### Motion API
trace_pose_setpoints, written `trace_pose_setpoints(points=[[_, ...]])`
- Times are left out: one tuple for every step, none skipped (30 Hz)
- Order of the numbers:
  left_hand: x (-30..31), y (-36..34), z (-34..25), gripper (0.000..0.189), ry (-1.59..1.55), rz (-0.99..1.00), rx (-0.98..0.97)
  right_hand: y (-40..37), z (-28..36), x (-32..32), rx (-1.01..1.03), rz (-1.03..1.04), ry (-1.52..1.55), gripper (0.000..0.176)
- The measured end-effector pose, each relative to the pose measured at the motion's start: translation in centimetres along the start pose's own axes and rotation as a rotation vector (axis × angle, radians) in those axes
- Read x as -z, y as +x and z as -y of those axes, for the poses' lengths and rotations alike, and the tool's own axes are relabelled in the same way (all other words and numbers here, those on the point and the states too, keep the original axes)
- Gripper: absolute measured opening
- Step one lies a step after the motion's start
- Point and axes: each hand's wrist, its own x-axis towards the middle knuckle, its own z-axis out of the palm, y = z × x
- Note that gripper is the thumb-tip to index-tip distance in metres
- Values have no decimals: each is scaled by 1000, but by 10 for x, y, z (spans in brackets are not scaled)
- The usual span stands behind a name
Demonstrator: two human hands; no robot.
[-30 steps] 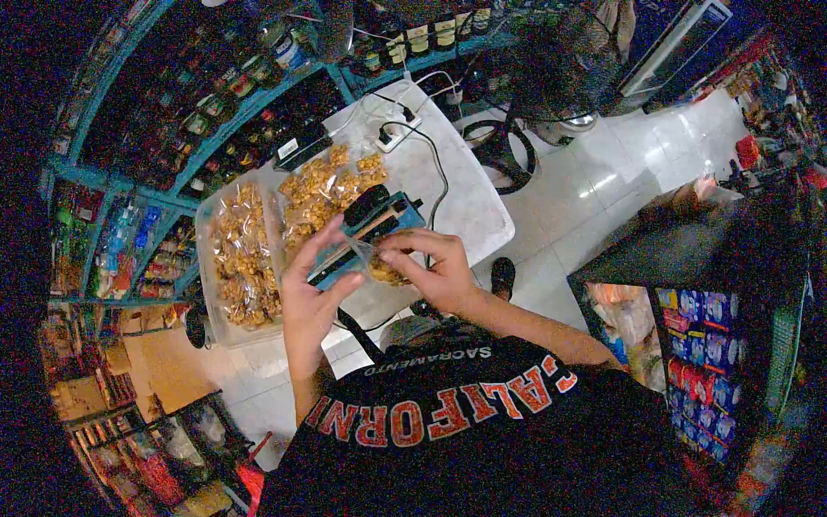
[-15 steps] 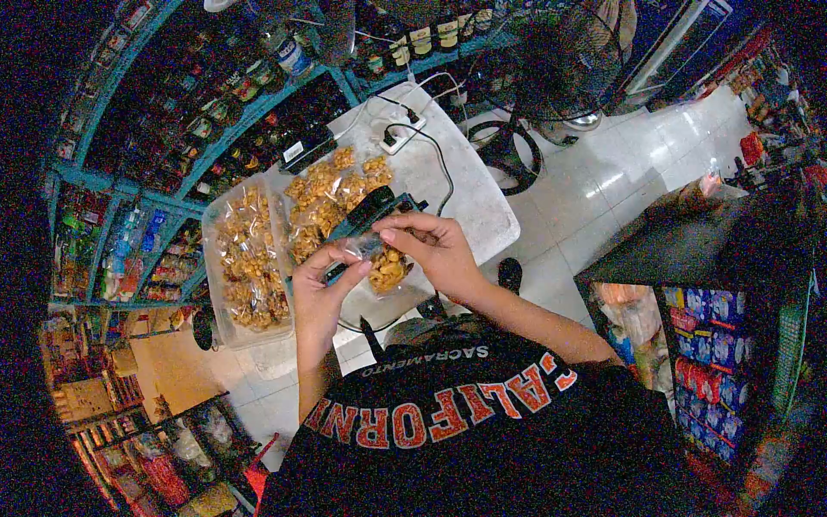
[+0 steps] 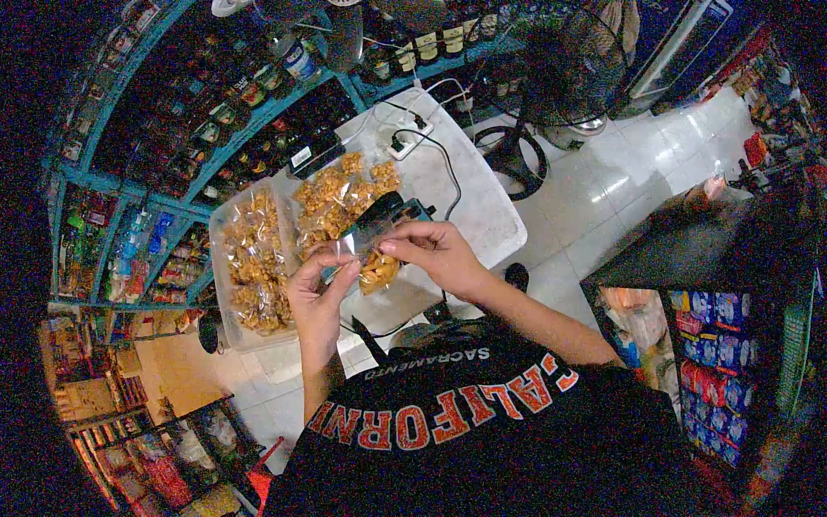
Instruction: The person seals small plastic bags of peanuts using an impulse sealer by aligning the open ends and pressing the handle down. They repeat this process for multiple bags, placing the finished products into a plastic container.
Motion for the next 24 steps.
trace_pose_setpoints(points=[[1, 0, 0, 10, 12, -1, -9, -1, -2, 0, 2, -10, -27, 18], [3, 0, 1, 10, 11, -2, -9, -1, -3, 1, 5, -20, -54, 17], [5, 0, 1, 8, -58, -69, 19, 0, -3, 1, 5, -20, -56, 17], [8, 1, 2, 6, -127, -136, 47, 1, -3, 2, 8, -46, -48, 16], [13, 4, 2, 3, -149, -190, 23, 1, -3, 2, 11, -74, -39, 16], [19, 6, 5, 3, -150, -190, 24, 1, -2, 2, 10, -73, -40, 16], [25, 8, 9, 2, -130, -272, 13, 1, 0, 2, -11, -108, -11, 15], [33, 10, 13, 4, -110, -354, 3, 1, 1, 1, -33, -141, 18, 14], [43, 11, 18, 4, -111, -356, 4, 1, 3, 0, -35, -141, 18, 14], [54, 10, 24, 4, -5, -324, -42, 1, 6, -2, -37, -136, 23, 14], [61, 9, 27, 4, 101, -290, -87, 1, 7, -3, -40, -132, 29, 14], [65, 8, 27, 4, 101, -290, -87, 1, 6, -4, -40, -132, 29, 14], [68, 7, 26, 7, -9, -364, 15, 1, 6, -5, -28, -115, 18, 14], [70, 7, 25, 10, -119, -436, 117, 1, 6, -5, -16, -99, 7, 14], [63, 10, 17, 10, -119, -435, 118, 2, 6, -5, -16, -99, 7, 14], [49, 15, 4, 11, 3, -501, 37, 2, 7, -6, -29, -94, 2, 14], [37, 18, -5, 12, 125, -566, -45, 2, 8, -6, -41, -88, -3, 15], [31, 17, -8, 12, 125, -567, -43, 1, 9, -7, -43, -87, -3, 15], [25, 16, -10, 12, 130, -515, -85, 1, 11, -8, -23, -82, -24, 15], [23, 16, -11, 16, 135, -462, -127, 2, 12, -9, -1, -77, -45, 15], [29, 13, -2, 16, 134, -461, -127, 2, 12, -9, -2, -78, -45, 15], [39, 8, 14, 21, 195, -285, -266, 1, 12, -10, 13, -76, -38, 14], [46, 5, 25, 27, 254, -106, -402, 1, 12, -10, 27, -74, -29, 14], [40, 4, 24, 27, 254, -106, -400, 1, 11, -11, 26, -74, -30, 14]])
